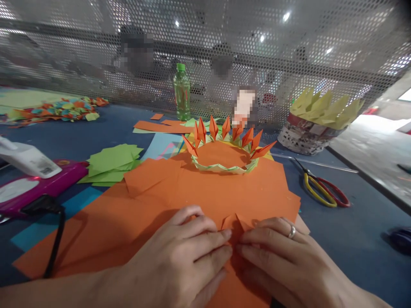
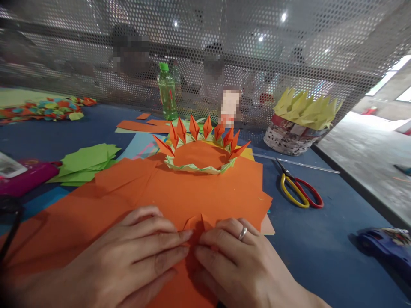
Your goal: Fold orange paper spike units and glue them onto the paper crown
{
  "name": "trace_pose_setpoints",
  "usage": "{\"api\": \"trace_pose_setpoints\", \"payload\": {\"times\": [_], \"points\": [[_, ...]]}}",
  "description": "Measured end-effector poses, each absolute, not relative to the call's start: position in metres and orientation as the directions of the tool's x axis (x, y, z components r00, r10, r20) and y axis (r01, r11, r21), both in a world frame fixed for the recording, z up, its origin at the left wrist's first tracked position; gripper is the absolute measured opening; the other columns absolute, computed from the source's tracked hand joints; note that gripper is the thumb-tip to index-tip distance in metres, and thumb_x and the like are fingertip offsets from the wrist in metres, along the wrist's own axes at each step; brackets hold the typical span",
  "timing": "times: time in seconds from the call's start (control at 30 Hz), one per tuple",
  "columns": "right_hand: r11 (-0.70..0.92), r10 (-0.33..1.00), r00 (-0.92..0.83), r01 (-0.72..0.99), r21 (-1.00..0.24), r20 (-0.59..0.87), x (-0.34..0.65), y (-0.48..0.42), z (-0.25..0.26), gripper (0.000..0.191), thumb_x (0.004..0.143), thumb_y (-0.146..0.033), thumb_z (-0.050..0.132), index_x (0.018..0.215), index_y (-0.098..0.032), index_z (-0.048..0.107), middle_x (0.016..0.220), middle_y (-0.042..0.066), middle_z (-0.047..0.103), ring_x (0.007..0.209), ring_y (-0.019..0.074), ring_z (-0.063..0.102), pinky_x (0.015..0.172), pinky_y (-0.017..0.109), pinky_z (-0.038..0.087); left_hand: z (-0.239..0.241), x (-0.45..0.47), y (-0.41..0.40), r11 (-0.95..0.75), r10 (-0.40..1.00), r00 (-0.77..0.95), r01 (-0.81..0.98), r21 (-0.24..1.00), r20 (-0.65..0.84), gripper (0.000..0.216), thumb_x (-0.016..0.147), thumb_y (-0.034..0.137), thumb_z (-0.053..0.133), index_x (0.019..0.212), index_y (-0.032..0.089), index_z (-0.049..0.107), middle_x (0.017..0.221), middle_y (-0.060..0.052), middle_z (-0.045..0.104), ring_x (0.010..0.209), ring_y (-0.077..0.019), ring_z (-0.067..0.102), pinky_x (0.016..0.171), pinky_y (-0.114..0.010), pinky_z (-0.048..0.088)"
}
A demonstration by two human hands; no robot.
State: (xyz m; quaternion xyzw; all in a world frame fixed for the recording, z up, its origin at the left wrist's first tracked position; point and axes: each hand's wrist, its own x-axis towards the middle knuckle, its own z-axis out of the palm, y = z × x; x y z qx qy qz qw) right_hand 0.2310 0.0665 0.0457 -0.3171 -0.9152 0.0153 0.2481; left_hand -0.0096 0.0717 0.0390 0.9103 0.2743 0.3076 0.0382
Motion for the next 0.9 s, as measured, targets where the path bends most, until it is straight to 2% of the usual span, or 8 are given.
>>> {"api": "trace_pose_setpoints", "payload": {"times": [0.1,0.3,0.43,0.63,0.77,0.9], "points": [[0.805,0.579,-0.691,0.57,-0.165,0.433,0.231,0.068,0.044,0.027,0.103,-0.019,0.047,0.103,-0.022,0.074,0.098,0.003,0.077,0.089,0.0162,0.068,0.078,0.028,0.056,0.041,-0.01,0.074,-0.851,0.513,0.666,0.475,0.221,0.541,0.034,0.107,0.019,0.039,0.108,0.017,0.073,0.111,-0.003,0.077,0.092,-0.0181,0.066,0.093,-0.037,0.043],[0.837,0.524,-0.713,0.531,-0.129,0.466,0.234,0.068,0.037,0.025,0.101,-0.013,0.048,0.099,-0.02,0.073,0.098,0.003,0.077,0.087,0.0163,0.067,0.074,0.027,0.056,0.04,-0.009,0.069,-0.83,0.55,0.603,0.472,0.297,0.579,0.031,0.106,0.019,0.045,0.101,0.018,0.075,0.105,-0.002,0.078,0.094,-0.0179,0.067,0.096,-0.036,0.045],[0.828,0.546,-0.729,0.546,-0.13,0.414,0.234,0.067,0.037,0.026,0.099,-0.01,0.049,0.103,-0.02,0.072,0.101,0.002,0.076,0.088,0.0166,0.067,0.075,0.028,0.056,0.039,-0.008,0.065,-0.832,0.544,0.599,0.478,0.283,0.587,0.03,0.105,0.019,0.046,0.099,0.018,0.076,0.104,-0.003,0.078,0.096,-0.0182,0.066,0.097,-0.036,0.045],[0.842,0.507,-0.669,0.518,-0.148,0.543,0.232,0.07,0.028,0.021,0.101,-0.03,0.055,0.094,-0.021,0.072,0.093,0.001,0.075,0.082,0.0156,0.065,0.069,0.028,0.053,0.039,-0.007,0.068,-0.831,0.548,0.62,0.484,0.276,0.562,0.036,0.106,0.018,0.04,0.096,0.016,0.075,0.104,-0.004,0.076,0.097,-0.02,0.065,0.093,-0.037,0.047],[0.82,0.552,-0.693,0.552,-0.151,0.463,0.235,0.068,0.033,0.025,0.103,-0.02,0.049,0.097,-0.02,0.073,0.099,0.003,0.076,0.088,0.015,0.066,0.074,0.027,0.054,0.042,-0.009,0.069,-0.839,0.54,0.664,0.467,0.278,0.517,0.039,0.106,0.015,0.036,0.098,0.014,0.075,0.099,-0.006,0.075,0.091,-0.0204,0.063,0.087,-0.037,0.051],[0.819,0.556,-0.705,0.553,-0.149,0.44,0.236,0.066,0.04,0.031,0.104,-0.015,0.043,0.1,-0.018,0.074,0.105,0.006,0.076,0.092,0.0179,0.066,0.079,0.03,0.055,0.046,-0.01,0.07,-0.842,0.527,0.654,0.486,0.233,0.543,0.04,0.105,0.014,0.036,0.097,0.016,0.075,0.093,-0.005,0.074,0.086,-0.0198,0.064,0.081,-0.035,0.053]]}}
